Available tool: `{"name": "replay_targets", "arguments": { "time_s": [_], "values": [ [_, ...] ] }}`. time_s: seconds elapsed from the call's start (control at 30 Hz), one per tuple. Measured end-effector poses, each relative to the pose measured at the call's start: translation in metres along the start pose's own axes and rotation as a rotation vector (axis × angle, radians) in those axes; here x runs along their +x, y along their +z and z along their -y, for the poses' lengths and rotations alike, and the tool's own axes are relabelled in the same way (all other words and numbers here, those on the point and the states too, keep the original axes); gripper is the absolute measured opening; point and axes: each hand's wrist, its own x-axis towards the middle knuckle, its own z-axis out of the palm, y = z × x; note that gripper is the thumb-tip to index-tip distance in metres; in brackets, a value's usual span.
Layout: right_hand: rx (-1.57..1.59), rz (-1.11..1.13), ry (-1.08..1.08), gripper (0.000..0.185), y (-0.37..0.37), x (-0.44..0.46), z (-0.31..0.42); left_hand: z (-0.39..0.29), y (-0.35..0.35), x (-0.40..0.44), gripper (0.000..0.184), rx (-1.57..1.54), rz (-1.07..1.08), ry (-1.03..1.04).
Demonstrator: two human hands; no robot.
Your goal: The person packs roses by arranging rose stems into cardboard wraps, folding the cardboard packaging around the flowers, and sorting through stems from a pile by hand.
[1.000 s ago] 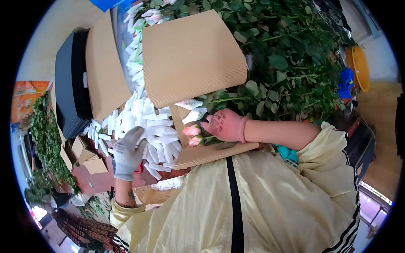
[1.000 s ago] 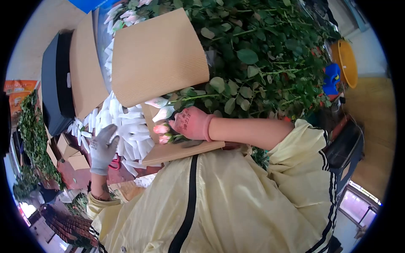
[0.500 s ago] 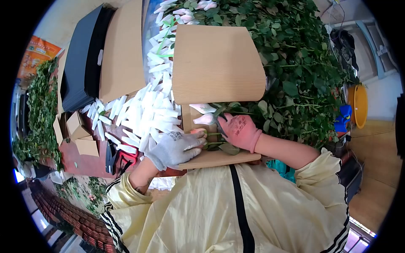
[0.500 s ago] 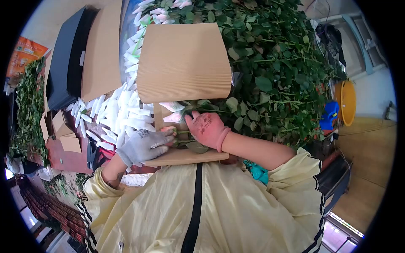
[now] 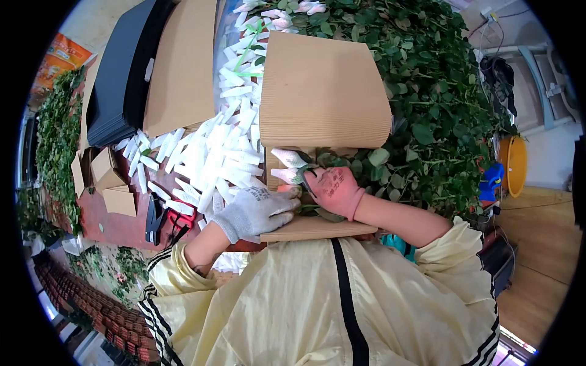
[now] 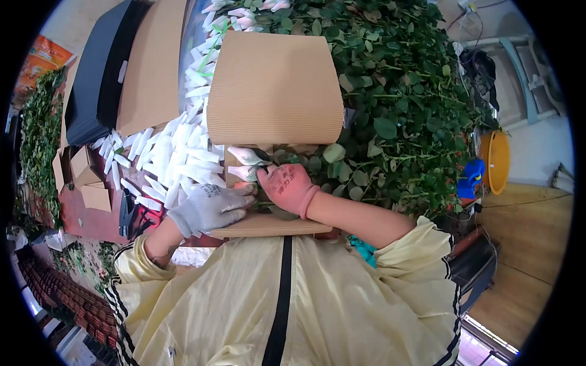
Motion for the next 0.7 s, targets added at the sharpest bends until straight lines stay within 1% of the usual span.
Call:
{"name": "replay_targets", "arguments": {
  "time_s": [0.07,0.1,0.2,0.27,0.33,0.37,0.43,0.47,0.53,0.57,0.63,0.67,0.7],
  "values": [
    [0.045,0.083,0.078,0.018,-0.006,0.0,-0.001,0.0,-0.001,-0.001,0.038,0.008,0.003,-0.017],
    [0.027,0.041,0.102,0.027,-0.002,-0.001,-0.003,0.0,-0.001,0.0,0.037,-0.017,0.007,-0.026],
    [0.019,0.035,0.068,0.027,0.002,-0.003,-0.003,-0.002,-0.001,0.002,0.036,-0.068,-0.007,-0.02],
    [0.007,-0.006,0.075,0.025,-0.001,-0.002,0.002,-0.001,-0.001,0.0,0.034,-0.088,-0.021,-0.004],
    [-0.047,0.098,0.067,0.023,0.001,0.0,0.003,0.003,-0.003,0.0,0.034,-0.052,-0.171,0.113],
    [-0.044,0.095,0.075,0.023,0.001,-0.001,0.003,0.004,-0.005,0.0,0.034,-0.048,-0.162,0.117],
    [-0.024,0.009,0.035,0.022,0.0,-0.004,0.003,0.002,-0.014,0.003,0.03,0.058,-0.55,-0.199],
    [-0.025,0.008,0.035,0.022,0.001,-0.003,0.003,0.008,-0.011,0.007,0.03,0.059,-0.551,-0.199],
    [-0.04,0.072,0.041,0.021,0.005,-0.003,0.002,0.021,-0.003,0.016,0.025,0.204,-0.497,-0.189],
    [-0.04,0.072,0.041,0.021,0.007,-0.004,0.002,0.024,0.001,0.017,0.021,0.197,-0.516,-0.192],
    [-0.076,-0.028,0.03,0.022,0.009,-0.006,0.0,0.033,0.005,0.02,0.02,0.156,-0.524,-0.159],
    [-0.079,-0.029,0.03,0.022,0.009,-0.005,-0.001,0.037,0.007,0.019,0.019,0.113,-0.535,-0.137],
    [-0.059,0.018,0.043,0.024,0.006,-0.006,0.0,0.036,0.006,0.018,0.019,0.112,-0.511,-0.125]
  ]
}}
